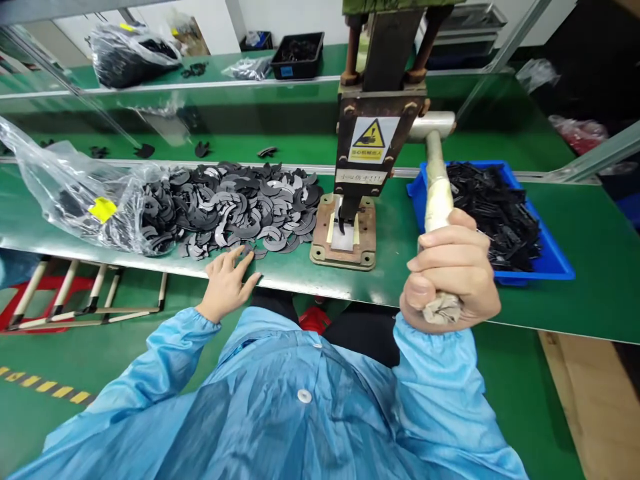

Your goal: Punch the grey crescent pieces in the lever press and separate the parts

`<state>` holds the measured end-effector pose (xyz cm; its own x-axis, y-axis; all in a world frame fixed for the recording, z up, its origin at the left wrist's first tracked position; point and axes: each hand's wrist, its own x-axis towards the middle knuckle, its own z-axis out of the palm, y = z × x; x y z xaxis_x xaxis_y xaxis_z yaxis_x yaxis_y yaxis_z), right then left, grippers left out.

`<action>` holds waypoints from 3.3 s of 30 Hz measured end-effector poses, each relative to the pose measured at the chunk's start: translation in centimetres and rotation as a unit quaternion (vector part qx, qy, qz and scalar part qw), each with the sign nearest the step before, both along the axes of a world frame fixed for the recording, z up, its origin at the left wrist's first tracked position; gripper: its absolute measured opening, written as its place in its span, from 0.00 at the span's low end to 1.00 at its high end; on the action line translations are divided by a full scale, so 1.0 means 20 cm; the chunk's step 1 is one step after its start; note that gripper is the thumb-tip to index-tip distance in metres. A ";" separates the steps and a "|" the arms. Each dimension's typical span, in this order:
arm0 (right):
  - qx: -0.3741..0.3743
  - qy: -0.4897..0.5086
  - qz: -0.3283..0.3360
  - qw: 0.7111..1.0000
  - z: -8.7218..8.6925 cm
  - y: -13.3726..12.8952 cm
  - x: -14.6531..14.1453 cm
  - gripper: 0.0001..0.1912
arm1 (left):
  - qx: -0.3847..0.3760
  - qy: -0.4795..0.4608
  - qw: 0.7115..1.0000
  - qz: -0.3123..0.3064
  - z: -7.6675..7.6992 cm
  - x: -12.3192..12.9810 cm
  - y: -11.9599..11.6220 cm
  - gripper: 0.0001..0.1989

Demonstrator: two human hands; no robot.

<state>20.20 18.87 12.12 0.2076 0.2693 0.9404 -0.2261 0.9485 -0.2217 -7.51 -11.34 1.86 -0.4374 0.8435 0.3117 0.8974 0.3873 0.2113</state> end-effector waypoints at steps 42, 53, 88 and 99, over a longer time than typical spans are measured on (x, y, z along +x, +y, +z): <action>-0.019 -0.119 -0.007 0.993 0.05 -0.10 0.08 0.21 | 0.045 -0.625 0.779 -0.031 0.28 0.15 1.22 0.16; -0.016 -0.110 0.000 0.994 0.05 -0.10 0.07 0.22 | 0.020 -0.635 0.771 -0.045 0.26 0.13 1.27 0.17; -0.009 -0.088 -0.007 0.996 0.04 -0.08 0.06 0.24 | -0.096 -0.680 0.726 -0.032 0.31 0.08 1.29 0.15; 0.017 0.015 -0.009 1.000 0.05 -0.06 -0.04 0.25 | -0.070 -0.703 0.708 -0.002 0.28 0.12 1.27 0.15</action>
<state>19.31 17.70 13.02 0.2408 0.2334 0.9421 -0.2159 0.9592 -0.1825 -5.07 14.04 7.39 -0.2305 0.8247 -0.5164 -0.1604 0.4913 0.8561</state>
